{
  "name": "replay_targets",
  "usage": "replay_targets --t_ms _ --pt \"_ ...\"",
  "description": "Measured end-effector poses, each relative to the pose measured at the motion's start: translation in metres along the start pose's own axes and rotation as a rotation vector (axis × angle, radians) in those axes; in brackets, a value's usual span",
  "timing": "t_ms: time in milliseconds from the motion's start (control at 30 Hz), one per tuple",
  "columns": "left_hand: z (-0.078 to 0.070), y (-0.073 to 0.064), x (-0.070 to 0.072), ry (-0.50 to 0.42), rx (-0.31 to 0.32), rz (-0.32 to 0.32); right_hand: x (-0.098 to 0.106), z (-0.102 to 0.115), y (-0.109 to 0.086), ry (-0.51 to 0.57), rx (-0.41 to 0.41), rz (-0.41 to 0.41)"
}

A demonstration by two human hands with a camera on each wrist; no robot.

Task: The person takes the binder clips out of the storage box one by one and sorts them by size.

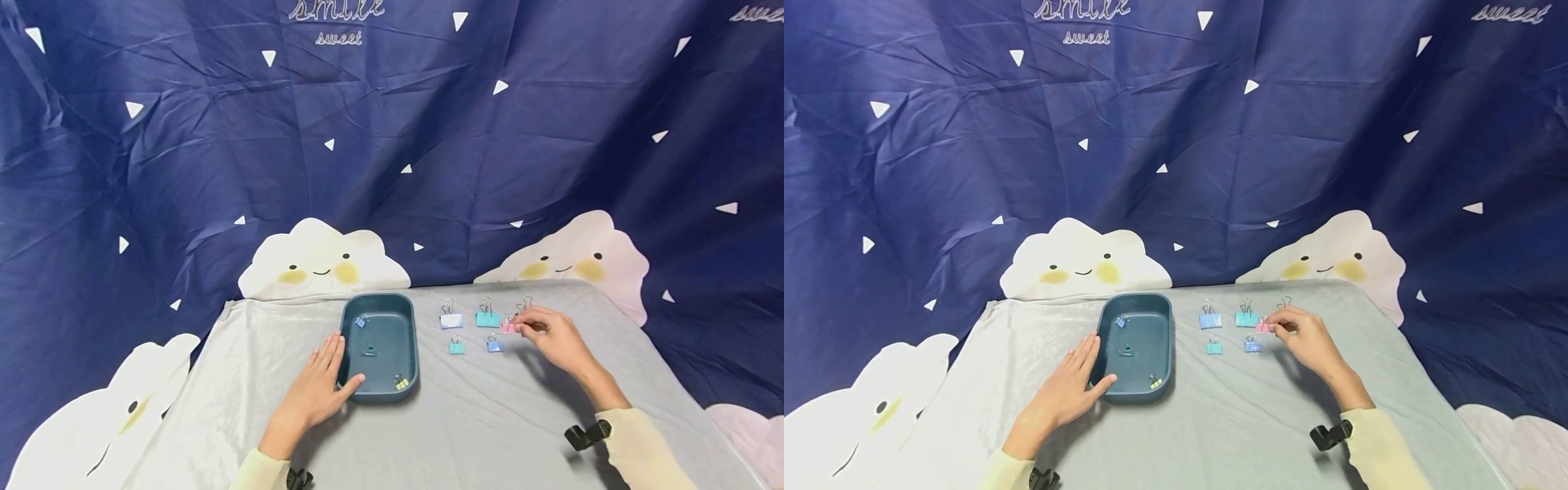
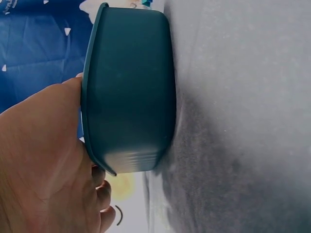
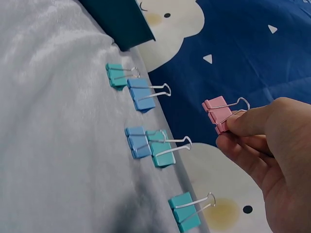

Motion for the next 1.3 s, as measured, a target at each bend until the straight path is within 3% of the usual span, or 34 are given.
replay_targets --t_ms 767,1300 --pt "-0.002 0.0 0.001 0.008 0.002 0.003 0.023 -0.03 -0.019 -0.048 -0.064 -0.048" --pt "-0.002 -0.002 0.0 -0.008 -0.012 -0.032 0.014 -0.059 -0.029 -0.147 -0.13 -0.006"
Point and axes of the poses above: each hand's wrist, its own y-axis towards the middle knuckle, its own x-axis out of the back of the hand, z = x × y, the point moved 1 cm from there along y, towards the middle knuckle, and after that the axes turned 4 degrees about -z, right-handed, at the moved point
